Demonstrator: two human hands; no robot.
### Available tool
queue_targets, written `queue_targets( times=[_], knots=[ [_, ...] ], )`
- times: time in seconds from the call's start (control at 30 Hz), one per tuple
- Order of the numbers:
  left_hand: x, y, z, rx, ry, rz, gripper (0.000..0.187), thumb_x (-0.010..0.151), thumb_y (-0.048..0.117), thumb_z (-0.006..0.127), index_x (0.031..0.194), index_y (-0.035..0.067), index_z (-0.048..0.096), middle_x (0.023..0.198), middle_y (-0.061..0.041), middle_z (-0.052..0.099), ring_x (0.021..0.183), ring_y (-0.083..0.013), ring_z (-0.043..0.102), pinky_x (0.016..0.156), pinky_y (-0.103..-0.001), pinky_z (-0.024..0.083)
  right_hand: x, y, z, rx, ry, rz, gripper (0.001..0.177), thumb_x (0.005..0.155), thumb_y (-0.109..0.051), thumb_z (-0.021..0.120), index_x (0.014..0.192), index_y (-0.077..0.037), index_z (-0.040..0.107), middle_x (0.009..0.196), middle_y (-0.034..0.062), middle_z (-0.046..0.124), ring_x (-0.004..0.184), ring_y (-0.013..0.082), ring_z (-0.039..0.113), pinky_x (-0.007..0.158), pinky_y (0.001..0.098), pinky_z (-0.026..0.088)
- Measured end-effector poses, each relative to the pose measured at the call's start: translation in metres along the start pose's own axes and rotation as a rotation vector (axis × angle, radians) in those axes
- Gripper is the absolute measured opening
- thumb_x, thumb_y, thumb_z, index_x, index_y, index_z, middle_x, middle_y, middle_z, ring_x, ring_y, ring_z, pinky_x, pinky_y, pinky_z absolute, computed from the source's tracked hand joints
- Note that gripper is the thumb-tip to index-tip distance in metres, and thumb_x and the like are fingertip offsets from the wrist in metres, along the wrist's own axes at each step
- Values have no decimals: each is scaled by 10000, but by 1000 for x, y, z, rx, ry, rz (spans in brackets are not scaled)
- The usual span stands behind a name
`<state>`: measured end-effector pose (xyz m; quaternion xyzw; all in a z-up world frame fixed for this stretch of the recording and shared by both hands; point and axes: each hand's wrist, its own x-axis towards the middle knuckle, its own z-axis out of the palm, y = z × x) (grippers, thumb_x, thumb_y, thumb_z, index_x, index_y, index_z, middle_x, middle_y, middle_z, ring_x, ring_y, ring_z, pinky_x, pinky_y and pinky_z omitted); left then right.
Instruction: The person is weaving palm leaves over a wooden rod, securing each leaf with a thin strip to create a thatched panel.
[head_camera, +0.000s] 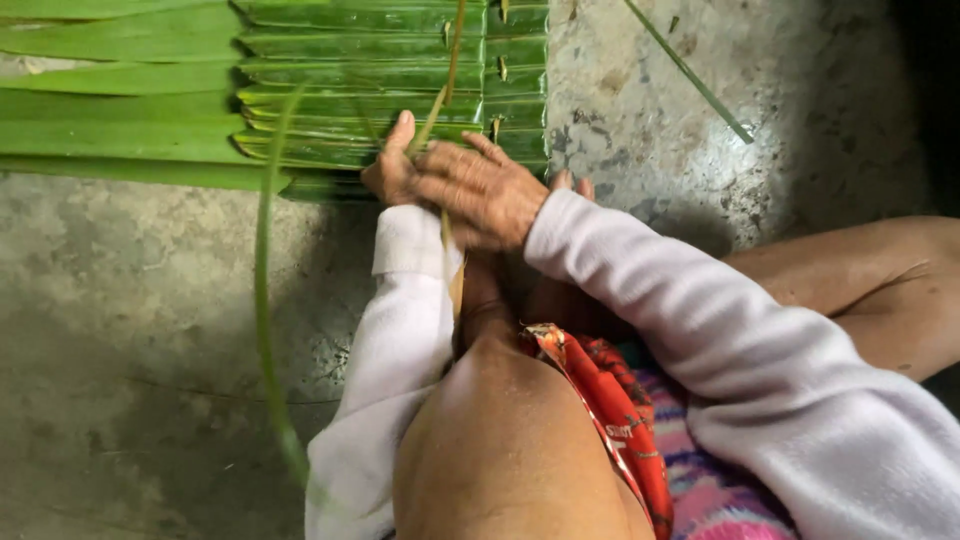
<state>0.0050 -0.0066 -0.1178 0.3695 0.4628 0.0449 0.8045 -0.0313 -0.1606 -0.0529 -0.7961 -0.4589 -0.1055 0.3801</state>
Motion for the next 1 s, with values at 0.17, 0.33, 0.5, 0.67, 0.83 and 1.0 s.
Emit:
queue_targets(
  times=[0.17,0.33,0.5,0.67,0.83,1.0],
  knots=[
    [8,-4,0,0,121,57,655,651,167,949,1182,-88,662,1129,-231,696,986,-387,721,763,-492,640,-9,36,30,-189,155,87,288,1078,-318,570,1232,-154,750,1265,64,730,1242,264,666,1143,450,432],
    [2,-9,6,70,187,157,754,560,185,981,1141,-158,644,1087,-280,671,999,-358,670,820,-489,555,4,29,35,-161,278,118,257,1051,-311,569,1041,-158,776,1037,27,756,1061,250,730,994,399,565],
    [2,-2,14,-18,244,116,751,593,125,946,1147,-220,576,1090,-312,637,984,-387,666,809,-487,575,6,20,40,-246,299,106,262,1032,-335,536,968,-204,753,901,-17,712,918,221,735,852,357,610],
    [-12,-2,17,-32,300,208,713,573,37,947,1167,-171,613,1067,-279,674,1042,-373,696,823,-467,574,12,-39,15,-124,290,60,347,983,-311,468,782,-153,704,692,25,632,650,271,658,587,378,563],
    [-10,-6,21,-69,262,263,655,577,4,943,1123,-187,635,1049,-296,681,1073,-352,682,864,-455,563,-47,-24,4,252,306,1018,588,900,-459,581,1317,-49,527,1274,149,457,1130,392,380,991,462,279],
    [-10,-4,21,-39,255,194,940,616,108,957,1355,-163,445,1350,-336,551,1448,-417,428,1186,-557,350,52,-80,-43,374,42,58,688,1017,-580,501,1453,-52,570,1017,129,678,989,349,693,913,475,612]
  ],
)
